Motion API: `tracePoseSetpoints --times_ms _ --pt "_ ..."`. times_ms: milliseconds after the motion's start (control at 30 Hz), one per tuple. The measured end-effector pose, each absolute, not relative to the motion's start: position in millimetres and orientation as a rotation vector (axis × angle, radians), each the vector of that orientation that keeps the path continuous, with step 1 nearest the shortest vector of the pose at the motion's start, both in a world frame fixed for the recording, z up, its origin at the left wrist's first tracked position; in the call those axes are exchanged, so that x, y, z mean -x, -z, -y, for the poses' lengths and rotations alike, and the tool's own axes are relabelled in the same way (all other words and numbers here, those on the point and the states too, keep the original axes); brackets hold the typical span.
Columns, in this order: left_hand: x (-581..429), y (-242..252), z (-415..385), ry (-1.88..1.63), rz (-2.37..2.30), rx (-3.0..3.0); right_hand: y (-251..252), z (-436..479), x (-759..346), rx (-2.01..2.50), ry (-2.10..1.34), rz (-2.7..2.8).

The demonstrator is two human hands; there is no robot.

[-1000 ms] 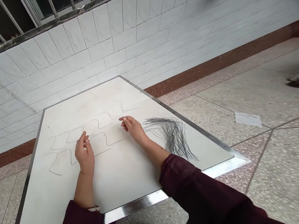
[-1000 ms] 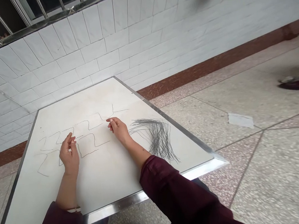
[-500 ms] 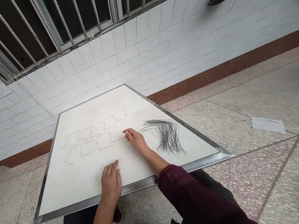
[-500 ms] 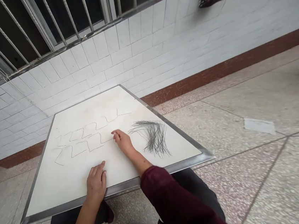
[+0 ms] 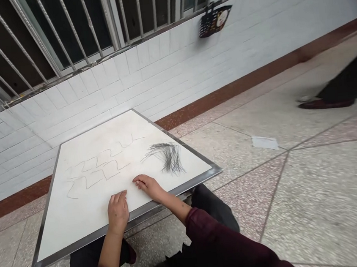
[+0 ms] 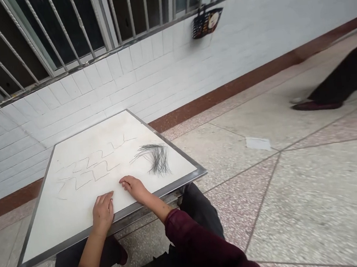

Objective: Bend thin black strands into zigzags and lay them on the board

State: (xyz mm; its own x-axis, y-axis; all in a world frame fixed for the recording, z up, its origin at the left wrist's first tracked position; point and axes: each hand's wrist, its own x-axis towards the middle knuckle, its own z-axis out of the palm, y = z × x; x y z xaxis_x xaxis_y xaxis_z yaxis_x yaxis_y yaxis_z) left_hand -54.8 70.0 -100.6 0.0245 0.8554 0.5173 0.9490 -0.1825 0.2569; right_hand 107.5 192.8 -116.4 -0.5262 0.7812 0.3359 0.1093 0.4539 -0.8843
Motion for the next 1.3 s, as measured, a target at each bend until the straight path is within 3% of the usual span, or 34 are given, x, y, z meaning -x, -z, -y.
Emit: tracePoseSetpoints --times_ms 433,733,1300 --pt "62 124 -61 0.848 1.771 2.163 117 -169 -129 0.643 -0.771 2.171" --pt "63 132 -63 0.964 1.695 2.117 81 -247 -179 1.470 -0.171 2.162" --pt "53 120 -56 1.025 1.846 2.108 74 -279 -170 1.769 -0.182 2.366"
